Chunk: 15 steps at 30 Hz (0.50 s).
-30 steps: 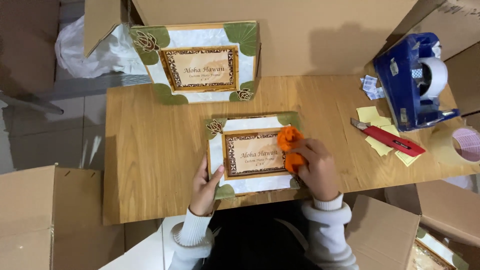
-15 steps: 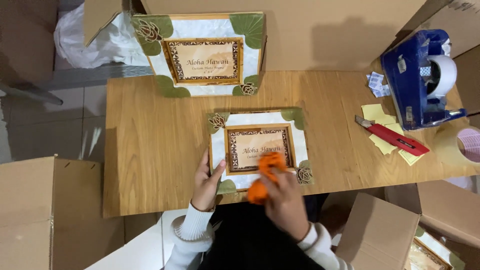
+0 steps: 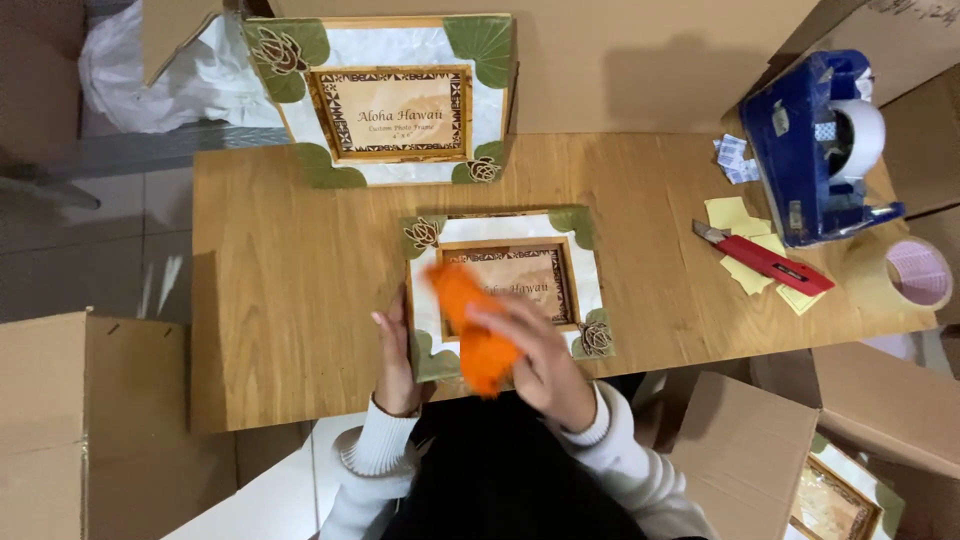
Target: The person is cleaning picture frames using an orange cloth and then placing them into a box.
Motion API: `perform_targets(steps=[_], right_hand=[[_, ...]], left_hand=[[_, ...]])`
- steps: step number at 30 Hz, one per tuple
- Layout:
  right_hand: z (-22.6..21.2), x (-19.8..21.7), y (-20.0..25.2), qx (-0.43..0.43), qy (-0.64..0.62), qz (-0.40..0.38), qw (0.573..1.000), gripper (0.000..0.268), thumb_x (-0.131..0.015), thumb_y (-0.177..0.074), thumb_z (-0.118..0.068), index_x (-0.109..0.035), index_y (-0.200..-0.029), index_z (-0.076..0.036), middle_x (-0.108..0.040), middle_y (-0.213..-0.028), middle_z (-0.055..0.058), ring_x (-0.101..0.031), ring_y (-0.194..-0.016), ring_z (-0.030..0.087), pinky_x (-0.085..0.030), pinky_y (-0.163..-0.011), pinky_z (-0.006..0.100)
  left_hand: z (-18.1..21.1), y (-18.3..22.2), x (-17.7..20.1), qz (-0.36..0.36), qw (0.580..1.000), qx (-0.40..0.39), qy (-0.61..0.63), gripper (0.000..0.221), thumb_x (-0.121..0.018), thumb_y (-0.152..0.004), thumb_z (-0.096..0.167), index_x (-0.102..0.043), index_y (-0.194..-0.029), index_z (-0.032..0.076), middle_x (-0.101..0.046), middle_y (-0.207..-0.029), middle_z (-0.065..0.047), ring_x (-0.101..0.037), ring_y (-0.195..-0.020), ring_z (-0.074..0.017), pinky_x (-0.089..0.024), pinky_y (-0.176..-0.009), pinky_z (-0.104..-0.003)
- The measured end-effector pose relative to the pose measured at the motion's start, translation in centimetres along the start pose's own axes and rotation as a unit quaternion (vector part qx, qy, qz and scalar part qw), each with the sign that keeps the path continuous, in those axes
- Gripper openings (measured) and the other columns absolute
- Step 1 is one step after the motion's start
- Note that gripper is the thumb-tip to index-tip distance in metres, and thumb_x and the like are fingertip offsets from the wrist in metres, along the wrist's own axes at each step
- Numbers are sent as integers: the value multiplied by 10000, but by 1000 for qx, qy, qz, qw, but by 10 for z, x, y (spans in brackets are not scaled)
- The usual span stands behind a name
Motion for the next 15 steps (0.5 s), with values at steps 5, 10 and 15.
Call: perform_targets(steps=[5, 10, 15], right_hand=[[-27, 14, -61, 0, 180, 18, 984, 784, -357, -772, 230, -504, -1501, -18, -534, -1447, 256, -490, -1368, 460, -419, -1126, 571], [0, -21, -89, 36, 263, -57, 962, 728, -438, -780, 305, -524, -1454, 42, -548, -1399, 323, -483, -1354, 509, -467, -1090, 565], [7, -45, -82, 85, 374, -105, 917, 489, -610, -788, 249, -690, -1240, 80, -645, -1310, 312, -550, -1319, 491, -506, -1065, 494]], left_hand=[[9, -5, 11, -7, 971, -46, -235, 772, -124, -1054, 589, -324, -1595, 76, -275, -1643, -243, -206, -1533, -389, -120, -1264, -498], [-5, -21, 24, 17, 973, -1, -231, 854, -145, -1009, 690, -362, -1590, 105, -422, -1354, -166, -428, -1272, -352, -360, -1008, -450], [9, -18, 16, 47, 974, 73, -207, 985, -198, -938, 792, -509, -1494, 40, -617, -1034, -115, -656, -917, -279, -584, -689, -363]])
Point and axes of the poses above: each hand's wrist, its own y-axis away from the middle knuckle, its own x-axis out of the back of the hand, z = x × y, the point moved 1 cm from there along -y, towards the middle knuckle
